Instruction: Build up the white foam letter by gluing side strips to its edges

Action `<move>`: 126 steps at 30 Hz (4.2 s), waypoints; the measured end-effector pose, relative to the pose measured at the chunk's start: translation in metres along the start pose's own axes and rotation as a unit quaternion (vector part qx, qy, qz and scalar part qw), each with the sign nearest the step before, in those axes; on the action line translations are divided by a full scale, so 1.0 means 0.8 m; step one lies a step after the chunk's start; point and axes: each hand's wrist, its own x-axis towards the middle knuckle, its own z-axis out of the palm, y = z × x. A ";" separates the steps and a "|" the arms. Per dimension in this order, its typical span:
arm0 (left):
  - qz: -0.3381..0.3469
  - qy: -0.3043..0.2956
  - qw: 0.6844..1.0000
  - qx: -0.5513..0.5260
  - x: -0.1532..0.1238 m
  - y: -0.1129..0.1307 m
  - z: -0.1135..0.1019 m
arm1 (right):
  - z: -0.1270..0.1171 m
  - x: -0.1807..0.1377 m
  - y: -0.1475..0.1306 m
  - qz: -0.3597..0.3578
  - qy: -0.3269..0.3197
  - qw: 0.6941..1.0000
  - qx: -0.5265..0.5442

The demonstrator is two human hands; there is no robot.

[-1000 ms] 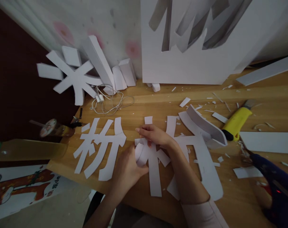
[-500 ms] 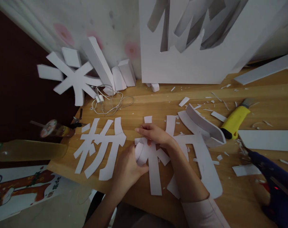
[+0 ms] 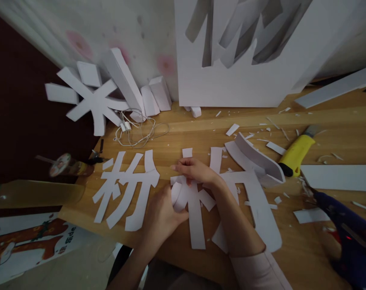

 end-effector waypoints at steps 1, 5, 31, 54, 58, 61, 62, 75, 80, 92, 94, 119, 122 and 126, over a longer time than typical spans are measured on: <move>0.000 0.001 1.000 0.002 0.000 0.000 -0.001 | 0.000 0.000 0.000 -0.001 0.000 1.000 0.004; -0.001 0.003 1.000 -0.002 0.000 0.002 -0.001 | 0.002 0.001 -0.001 -0.004 0.009 1.000 0.018; -0.009 0.001 1.000 -0.004 -0.001 0.002 0.000 | 0.001 0.003 -0.003 0.002 0.016 1.000 0.015; -0.021 -0.013 1.000 -0.008 -0.001 0.003 0.000 | 0.001 0.006 0.002 -0.020 0.008 0.999 0.024; -0.013 -0.010 1.000 -0.013 -0.001 0.004 0.000 | -0.001 0.006 0.003 -0.009 0.006 1.000 0.012; -0.014 -0.009 1.000 -0.011 -0.002 0.003 0.000 | -0.002 0.005 0.003 -0.003 0.001 1.000 0.003; -0.015 -0.011 1.000 -0.012 -0.002 0.002 0.000 | -0.002 0.005 0.003 -0.001 -0.002 1.000 0.002; -0.010 -0.005 1.000 -0.022 -0.002 0.001 0.000 | -0.002 0.007 0.004 -0.009 -0.016 1.000 -0.002; -0.009 -0.004 1.000 -0.018 -0.001 0.001 0.000 | -0.001 0.007 0.005 -0.011 -0.013 1.000 0.002; -0.007 0.001 1.000 -0.019 -0.002 0.001 0.000 | 0.000 0.006 0.003 -0.016 -0.013 1.000 0.002; -0.012 0.003 1.000 -0.015 -0.002 0.001 0.000 | 0.000 0.005 0.002 -0.018 -0.015 1.000 0.002; 0.006 -0.007 0.999 0.048 0.000 0.003 -0.003 | -0.002 0.006 0.001 0.004 -0.113 0.993 -0.030; 0.007 -0.005 0.999 0.045 0.000 0.004 -0.003 | -0.004 0.005 0.001 0.006 -0.127 0.991 -0.038; 0.010 -0.007 0.999 0.045 0.000 0.004 -0.002 | -0.005 0.003 0.001 0.010 -0.133 0.990 -0.053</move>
